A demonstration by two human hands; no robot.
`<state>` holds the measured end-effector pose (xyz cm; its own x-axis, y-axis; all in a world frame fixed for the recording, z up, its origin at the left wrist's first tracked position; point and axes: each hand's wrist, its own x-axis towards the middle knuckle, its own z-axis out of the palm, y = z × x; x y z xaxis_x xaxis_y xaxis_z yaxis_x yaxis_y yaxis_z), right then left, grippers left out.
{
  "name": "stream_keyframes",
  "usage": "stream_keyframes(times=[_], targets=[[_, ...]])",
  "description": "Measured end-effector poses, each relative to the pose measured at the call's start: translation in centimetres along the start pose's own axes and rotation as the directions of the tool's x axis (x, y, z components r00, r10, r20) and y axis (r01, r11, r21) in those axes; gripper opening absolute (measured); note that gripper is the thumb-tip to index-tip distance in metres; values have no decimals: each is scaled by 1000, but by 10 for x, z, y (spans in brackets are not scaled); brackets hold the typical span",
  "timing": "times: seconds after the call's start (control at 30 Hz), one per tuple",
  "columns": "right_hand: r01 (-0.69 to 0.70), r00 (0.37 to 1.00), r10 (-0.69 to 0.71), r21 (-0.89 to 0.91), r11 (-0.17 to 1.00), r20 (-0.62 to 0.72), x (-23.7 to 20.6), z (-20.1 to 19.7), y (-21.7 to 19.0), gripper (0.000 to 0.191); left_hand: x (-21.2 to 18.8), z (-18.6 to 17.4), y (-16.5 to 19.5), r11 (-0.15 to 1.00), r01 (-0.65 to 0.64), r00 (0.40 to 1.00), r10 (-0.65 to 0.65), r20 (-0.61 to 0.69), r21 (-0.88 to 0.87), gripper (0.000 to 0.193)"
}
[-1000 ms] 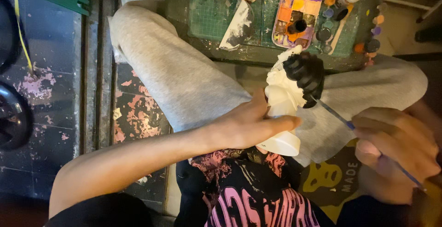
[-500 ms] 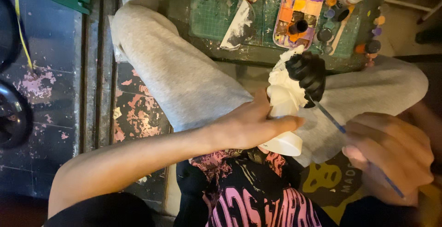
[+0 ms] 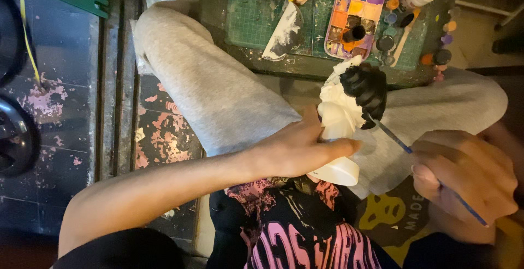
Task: The person sits on the floor with a plaster bust figurine on their lap and paints its hair black using a small brush, dipping the brush into a paint palette on the table and rotating the figurine to reach different sides.
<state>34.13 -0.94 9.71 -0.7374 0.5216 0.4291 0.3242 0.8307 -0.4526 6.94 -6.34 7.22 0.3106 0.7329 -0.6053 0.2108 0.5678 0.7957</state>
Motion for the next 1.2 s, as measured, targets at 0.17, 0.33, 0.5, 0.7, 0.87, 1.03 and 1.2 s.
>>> stream_keyframes(times=[0.17,0.33,0.5,0.7,0.87,1.03,1.2], targets=[[82,997,-82,-8,997,3,6,1,-2,15,0,2,-2,999,-49,999,49,1,-20,89],[48,998,-49,-35,998,-29,13,4,-4,10,2,2,-4,999,-51,999,51,2,18,84],[180,981,-180,-1,984,72,23,-3,-4,11,2,2,-3,1000,0,1000,0,8,7,89],[220,973,-214,-70,973,88,27,-5,-7,11,1,2,-1,998,-48,999,49,-9,40,86],[150,987,-147,-42,988,65,25,-4,-10,10,4,3,0,998,-8,1000,8,-2,60,90],[198,980,-199,-32,980,-22,23,-1,3,8,3,4,-2,997,-57,998,59,-26,43,92],[187,979,-189,39,982,75,18,-9,4,19,2,2,0,999,-32,999,33,-8,21,89]])
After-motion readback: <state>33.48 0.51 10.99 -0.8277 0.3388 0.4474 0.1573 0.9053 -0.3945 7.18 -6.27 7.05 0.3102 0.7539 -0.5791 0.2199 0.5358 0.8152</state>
